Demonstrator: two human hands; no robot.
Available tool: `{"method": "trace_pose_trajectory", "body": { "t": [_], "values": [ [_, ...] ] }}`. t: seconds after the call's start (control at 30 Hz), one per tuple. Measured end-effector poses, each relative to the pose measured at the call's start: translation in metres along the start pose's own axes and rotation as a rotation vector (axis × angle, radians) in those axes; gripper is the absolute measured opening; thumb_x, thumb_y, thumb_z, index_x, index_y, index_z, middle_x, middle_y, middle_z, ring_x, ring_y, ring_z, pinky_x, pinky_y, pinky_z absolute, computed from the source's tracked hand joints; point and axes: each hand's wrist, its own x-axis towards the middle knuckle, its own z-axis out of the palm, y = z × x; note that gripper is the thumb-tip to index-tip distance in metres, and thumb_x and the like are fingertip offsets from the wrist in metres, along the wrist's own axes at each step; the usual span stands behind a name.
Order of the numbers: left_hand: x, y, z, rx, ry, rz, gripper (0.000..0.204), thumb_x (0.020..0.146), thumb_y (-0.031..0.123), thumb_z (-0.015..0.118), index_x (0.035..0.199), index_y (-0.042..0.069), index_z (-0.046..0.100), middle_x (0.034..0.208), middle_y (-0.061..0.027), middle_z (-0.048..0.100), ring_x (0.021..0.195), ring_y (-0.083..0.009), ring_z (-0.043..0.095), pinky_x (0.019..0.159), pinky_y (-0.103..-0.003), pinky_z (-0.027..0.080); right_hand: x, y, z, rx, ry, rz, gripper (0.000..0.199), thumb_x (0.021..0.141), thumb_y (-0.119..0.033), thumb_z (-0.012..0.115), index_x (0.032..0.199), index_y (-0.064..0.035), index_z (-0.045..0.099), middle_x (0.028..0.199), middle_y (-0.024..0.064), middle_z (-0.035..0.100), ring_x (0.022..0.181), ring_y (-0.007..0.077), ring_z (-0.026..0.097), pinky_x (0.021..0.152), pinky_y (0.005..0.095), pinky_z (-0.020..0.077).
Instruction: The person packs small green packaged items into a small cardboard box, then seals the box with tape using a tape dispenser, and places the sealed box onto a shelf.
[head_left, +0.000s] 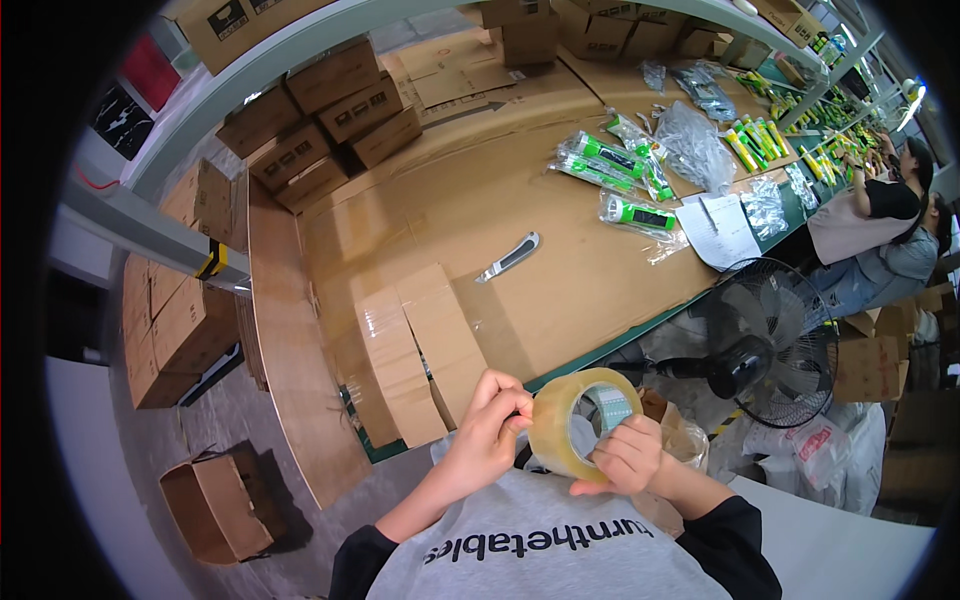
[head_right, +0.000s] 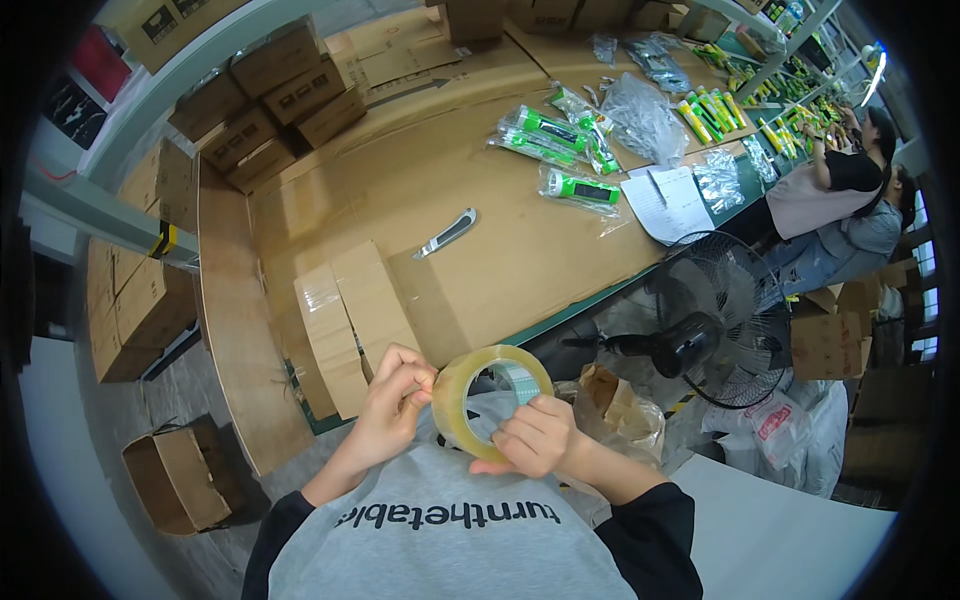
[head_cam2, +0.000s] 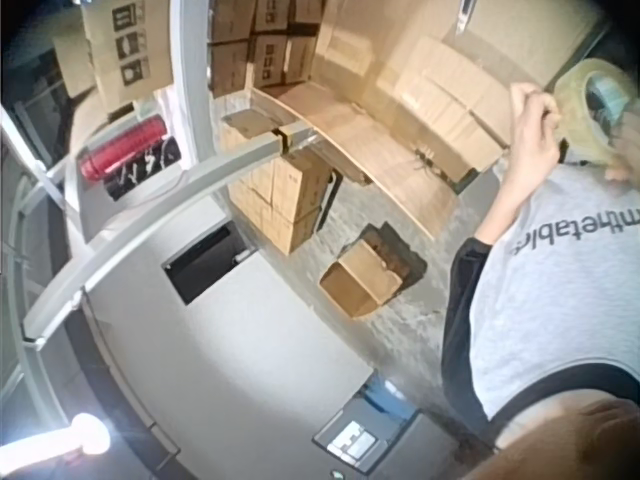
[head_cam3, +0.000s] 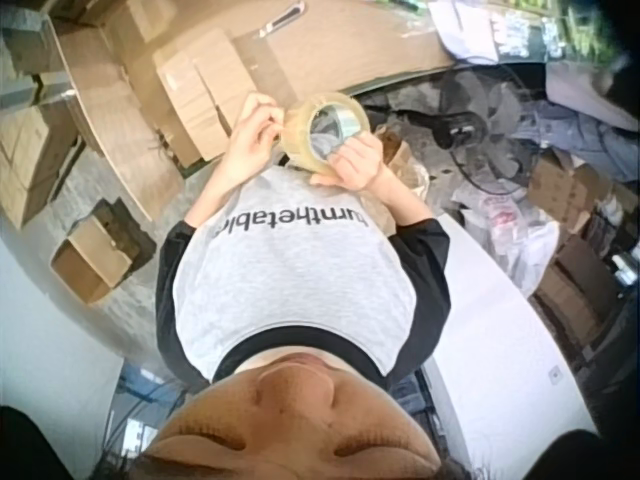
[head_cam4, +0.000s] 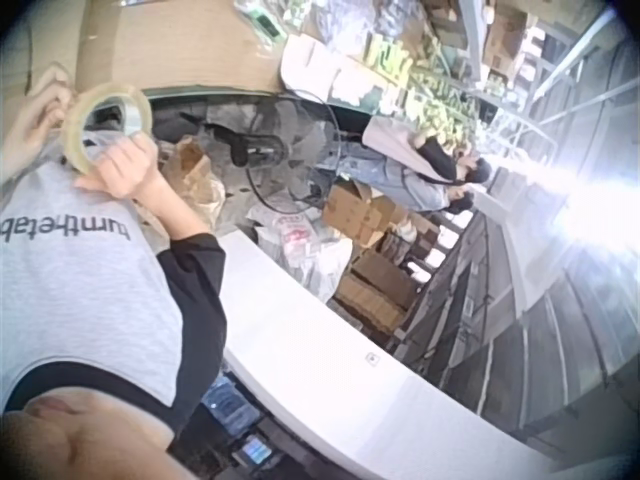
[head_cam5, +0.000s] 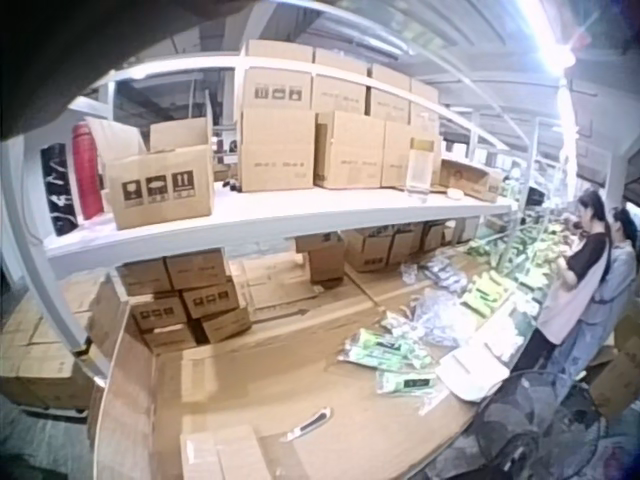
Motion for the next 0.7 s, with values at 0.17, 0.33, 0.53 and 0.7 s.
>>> {"method": "trace_pose_trajectory", "body": {
  "t": [0.17,0.33,0.53,0.7],
  "values": [
    [-0.001,0.001,0.005,0.040,0.019,0.053,0.017,0.079,-0.014,0.054,0.086,0.000,0.049,0.099,-0.0126,0.051,0.090,-0.0260,0.054,0.076,-0.032,0.045,-0.001,0.002,-0.005,0.005,-0.013,0.033,0.047,0.068,-0.046,0.077,0.066,-0.0063,0.054,0.058,0.0011,0.049,0.047,0.0155,0.044,0.048,0.0269,0.0314],
    [-0.001,0.001,0.009,0.203,0.147,0.120,0.017,0.082,-0.005,0.063,0.095,0.000,0.055,0.088,-0.0098,0.060,0.081,-0.0250,0.059,0.075,-0.034,0.048,-0.005,0.005,-0.005,-0.013,-0.035,0.070,0.045,0.068,-0.045,0.078,0.067,-0.0069,0.054,0.057,0.0004,0.049,0.047,0.0146,0.046,0.048,0.0264,0.0326],
    [-0.004,-0.031,-0.001,-0.275,-0.080,-0.171,0.015,0.081,0.002,0.069,0.094,-0.001,0.063,0.089,-0.0086,0.062,0.086,-0.0200,0.060,0.079,-0.030,0.048,-0.018,0.001,0.002,0.047,-0.064,0.092,0.049,0.067,-0.049,0.076,0.067,-0.0058,0.055,0.062,0.0034,0.053,0.051,0.0190,0.049,0.051,0.0300,0.0342],
    [-0.007,-0.033,0.000,-0.183,-0.010,-0.200,0.009,0.081,0.002,0.068,0.089,-0.001,0.063,0.088,-0.0099,0.061,0.082,-0.0220,0.060,0.076,-0.030,0.047,-0.011,0.002,0.007,0.100,-0.103,0.124,0.041,0.067,-0.040,0.079,0.067,-0.0064,0.055,0.057,0.0014,0.049,0.049,0.0165,0.046,0.048,0.0283,0.0352]
  ]
}}
